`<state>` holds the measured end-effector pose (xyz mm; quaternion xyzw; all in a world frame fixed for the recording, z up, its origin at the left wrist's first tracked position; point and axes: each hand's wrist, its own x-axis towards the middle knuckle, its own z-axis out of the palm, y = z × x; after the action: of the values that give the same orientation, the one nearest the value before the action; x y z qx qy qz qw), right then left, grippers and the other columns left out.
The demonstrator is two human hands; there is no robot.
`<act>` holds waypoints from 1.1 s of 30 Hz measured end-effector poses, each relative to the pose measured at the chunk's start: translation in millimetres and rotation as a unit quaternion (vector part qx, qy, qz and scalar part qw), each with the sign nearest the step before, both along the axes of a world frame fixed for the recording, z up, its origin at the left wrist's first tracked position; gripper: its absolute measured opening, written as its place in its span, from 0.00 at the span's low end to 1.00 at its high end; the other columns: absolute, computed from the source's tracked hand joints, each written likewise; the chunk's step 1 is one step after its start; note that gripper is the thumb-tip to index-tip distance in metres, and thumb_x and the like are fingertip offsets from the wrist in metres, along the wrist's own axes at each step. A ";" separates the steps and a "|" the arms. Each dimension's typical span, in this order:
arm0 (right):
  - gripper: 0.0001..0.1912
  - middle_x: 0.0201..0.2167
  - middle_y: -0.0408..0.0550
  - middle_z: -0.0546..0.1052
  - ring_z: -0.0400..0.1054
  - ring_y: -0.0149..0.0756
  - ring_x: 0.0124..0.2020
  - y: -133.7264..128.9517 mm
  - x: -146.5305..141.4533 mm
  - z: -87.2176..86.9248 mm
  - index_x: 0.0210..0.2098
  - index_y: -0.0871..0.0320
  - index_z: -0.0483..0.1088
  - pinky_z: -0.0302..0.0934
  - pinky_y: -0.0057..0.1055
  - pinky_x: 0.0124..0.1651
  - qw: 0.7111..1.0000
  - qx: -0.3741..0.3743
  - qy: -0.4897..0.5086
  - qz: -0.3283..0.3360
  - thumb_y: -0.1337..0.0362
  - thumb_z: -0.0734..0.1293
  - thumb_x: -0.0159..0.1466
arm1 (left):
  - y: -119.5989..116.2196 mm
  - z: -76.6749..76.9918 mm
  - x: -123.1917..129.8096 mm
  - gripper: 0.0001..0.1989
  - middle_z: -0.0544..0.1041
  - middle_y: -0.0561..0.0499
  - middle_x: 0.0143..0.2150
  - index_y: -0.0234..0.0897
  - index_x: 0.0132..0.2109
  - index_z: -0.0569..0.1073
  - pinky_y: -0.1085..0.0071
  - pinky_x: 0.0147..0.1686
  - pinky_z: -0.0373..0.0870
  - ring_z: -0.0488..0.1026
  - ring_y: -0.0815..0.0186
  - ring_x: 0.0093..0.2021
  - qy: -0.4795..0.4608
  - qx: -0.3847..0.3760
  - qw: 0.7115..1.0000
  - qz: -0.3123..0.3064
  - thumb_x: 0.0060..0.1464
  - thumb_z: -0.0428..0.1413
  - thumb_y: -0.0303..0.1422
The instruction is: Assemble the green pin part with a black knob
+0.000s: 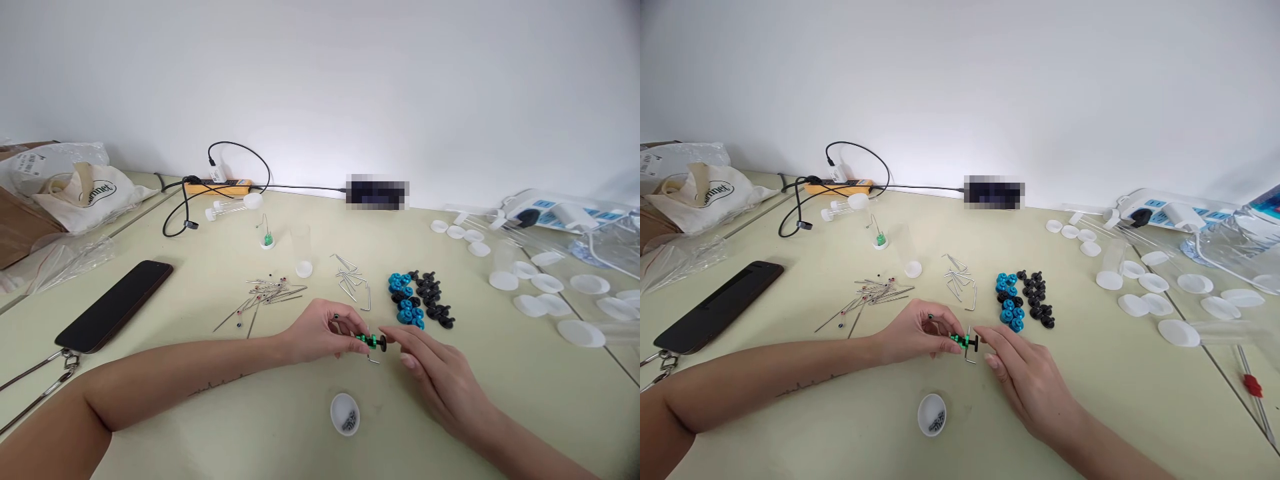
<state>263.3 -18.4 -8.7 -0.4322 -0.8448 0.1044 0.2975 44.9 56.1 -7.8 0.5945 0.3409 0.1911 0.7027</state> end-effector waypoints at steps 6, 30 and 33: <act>0.18 0.44 0.47 0.70 0.64 0.20 0.44 0.0 -0.4 0.1 0.55 0.57 0.61 0.60 0.17 0.41 1.000 0.003 -0.002 0.000 0.71 0.53 0.67 | -0.8 0.5 -0.4 0.20 0.74 0.49 0.33 0.31 0.37 0.75 0.82 0.22 0.69 0.67 0.78 0.25 0.004 -0.002 1.000 0.001 0.39 0.66 0.40; 0.06 0.36 0.42 0.68 0.60 0.21 0.33 0.5 -1.9 -3.9 0.43 0.56 0.61 0.53 0.20 0.33 0.998 -0.028 -0.048 0.000 0.68 0.57 0.67 | -1.0 0.5 -1.1 0.20 0.75 0.46 0.36 0.29 0.38 0.75 0.81 0.23 0.67 0.68 0.76 0.28 -0.011 0.021 0.999 -0.030 0.40 0.65 0.40; 0.05 0.33 0.42 0.67 0.59 0.21 0.32 0.9 -1.7 -4.6 0.41 0.57 0.61 0.51 0.20 0.32 0.998 -0.024 -0.050 0.007 0.68 0.56 0.67 | -1.1 1.2 -0.9 0.20 0.75 0.47 0.34 0.29 0.38 0.76 0.82 0.25 0.66 0.67 0.78 0.27 -0.007 0.027 0.999 -0.032 0.40 0.65 0.40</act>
<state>261.6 -17.5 -13.3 -0.4380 -0.8588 0.1055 0.2439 44.0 55.0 -6.7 0.6222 0.3119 0.1819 0.6946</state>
